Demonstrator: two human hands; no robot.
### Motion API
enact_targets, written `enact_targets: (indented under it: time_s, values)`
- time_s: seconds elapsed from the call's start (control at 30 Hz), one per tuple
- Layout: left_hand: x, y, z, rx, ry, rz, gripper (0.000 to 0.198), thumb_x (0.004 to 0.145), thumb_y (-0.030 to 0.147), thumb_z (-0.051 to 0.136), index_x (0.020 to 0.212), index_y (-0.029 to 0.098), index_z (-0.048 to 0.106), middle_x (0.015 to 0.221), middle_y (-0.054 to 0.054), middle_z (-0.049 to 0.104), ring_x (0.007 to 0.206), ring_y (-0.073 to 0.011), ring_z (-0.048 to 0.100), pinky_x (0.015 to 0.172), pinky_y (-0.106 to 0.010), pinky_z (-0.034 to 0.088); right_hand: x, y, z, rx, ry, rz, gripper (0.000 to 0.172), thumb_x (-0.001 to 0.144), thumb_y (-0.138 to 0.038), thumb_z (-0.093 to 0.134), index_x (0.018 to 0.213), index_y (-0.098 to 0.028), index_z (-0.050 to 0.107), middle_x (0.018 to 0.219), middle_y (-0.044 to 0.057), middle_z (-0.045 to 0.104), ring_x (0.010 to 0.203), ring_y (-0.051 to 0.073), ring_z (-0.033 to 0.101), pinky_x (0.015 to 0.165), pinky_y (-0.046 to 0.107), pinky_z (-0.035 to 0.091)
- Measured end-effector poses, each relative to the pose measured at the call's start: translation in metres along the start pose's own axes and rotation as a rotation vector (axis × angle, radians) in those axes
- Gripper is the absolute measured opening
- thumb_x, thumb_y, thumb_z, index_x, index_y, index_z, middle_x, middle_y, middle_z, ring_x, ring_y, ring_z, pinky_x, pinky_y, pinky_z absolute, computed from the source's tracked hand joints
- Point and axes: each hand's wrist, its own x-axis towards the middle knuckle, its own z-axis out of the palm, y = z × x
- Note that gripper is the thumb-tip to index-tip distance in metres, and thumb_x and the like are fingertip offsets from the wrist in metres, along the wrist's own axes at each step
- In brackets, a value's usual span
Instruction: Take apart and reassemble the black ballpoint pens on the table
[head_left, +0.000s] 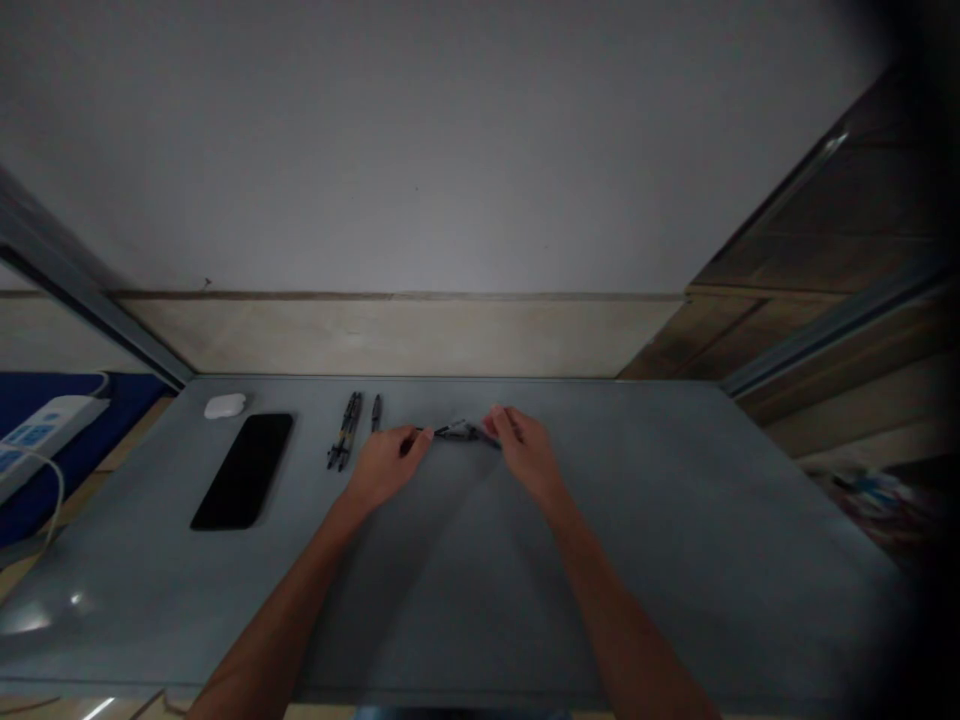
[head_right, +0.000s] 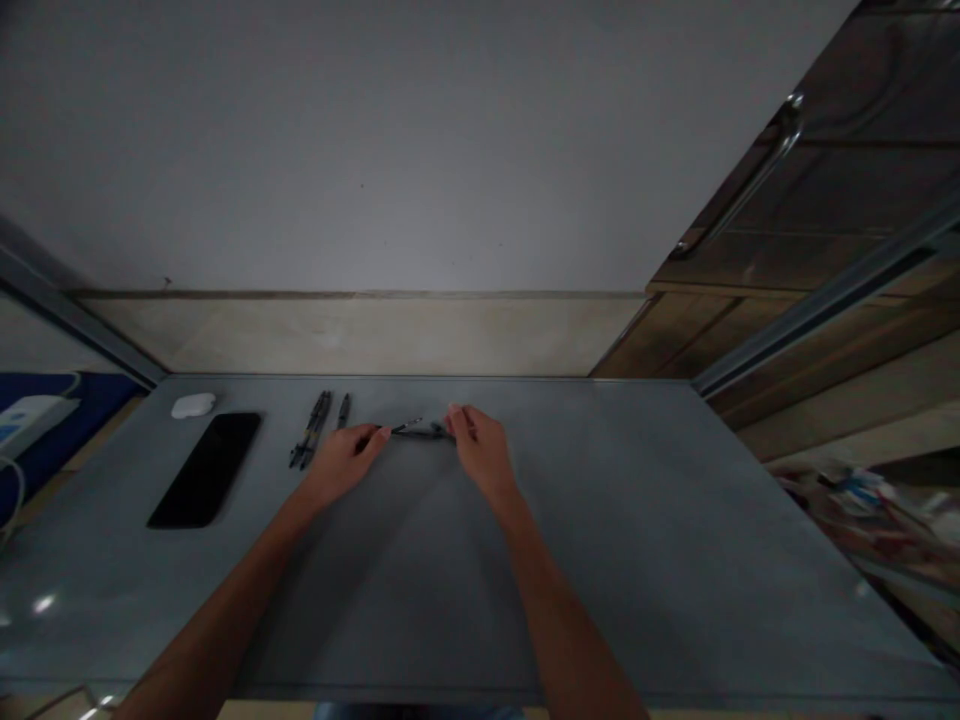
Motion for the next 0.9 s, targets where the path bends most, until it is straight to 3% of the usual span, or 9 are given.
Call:
enact_targets:
  time_s: [0.17,0.33,0.53,0.73,0.9]
  values:
    - [-0.003,0.005,0.003,0.026,-0.014,0.014,0.055,0.092,0.059,0.036,0.062,0.017,0.056,0.056,-0.001,0.053,0.053,-0.0122,0.044,0.055,-0.026,0.025,-0.01,-0.014,0.008,0.114,-0.194,-0.038,0.053,0.095,-0.057,0.037,0.067,-0.021,0.063,0.061,0.003,0.061,0.059,0.016,0.058,0.058,0.027,0.044]
    - [-0.005,0.006,0.002,0.047,0.01,0.024,0.054,0.092,0.059,0.039,0.06,0.018,0.056,0.054,0.0,0.052,0.05,-0.0112,0.042,0.054,-0.026,0.024,-0.013,-0.019,0.012,0.082,-0.255,-0.044,0.048,0.092,-0.057,0.044,0.062,-0.021,0.056,0.056,-0.001,0.052,0.05,0.014,0.048,0.05,0.026,0.036]
    - [-0.005,0.006,0.001,0.072,0.014,0.014,0.054,0.089,0.061,0.043,0.058,0.018,0.053,0.053,0.001,0.05,0.051,-0.0113,0.043,0.055,-0.026,0.024,-0.014,-0.02,0.014,0.111,-0.326,-0.021,0.043,0.092,-0.052,0.046,0.065,-0.021,0.057,0.058,-0.001,0.052,0.054,0.014,0.049,0.051,0.025,0.036]
    - [-0.004,0.005,-0.001,0.038,0.027,-0.012,0.056,0.09,0.062,0.038,0.058,0.018,0.049,0.053,0.001,0.046,0.053,-0.0121,0.043,0.056,-0.026,0.024,-0.01,-0.017,0.01,0.18,-0.267,0.004,0.031,0.089,-0.043,0.052,0.069,-0.021,0.059,0.065,0.001,0.059,0.063,0.015,0.057,0.059,0.026,0.043]
    - [0.0,0.001,-0.002,-0.118,0.054,-0.059,0.053,0.091,0.058,0.036,0.056,0.019,0.043,0.052,0.003,0.038,0.052,-0.0114,0.038,0.054,-0.026,0.021,-0.006,-0.015,0.006,0.236,-0.175,0.036,0.028,0.087,-0.043,0.054,0.073,-0.02,0.062,0.067,0.002,0.062,0.064,0.016,0.059,0.062,0.027,0.046]
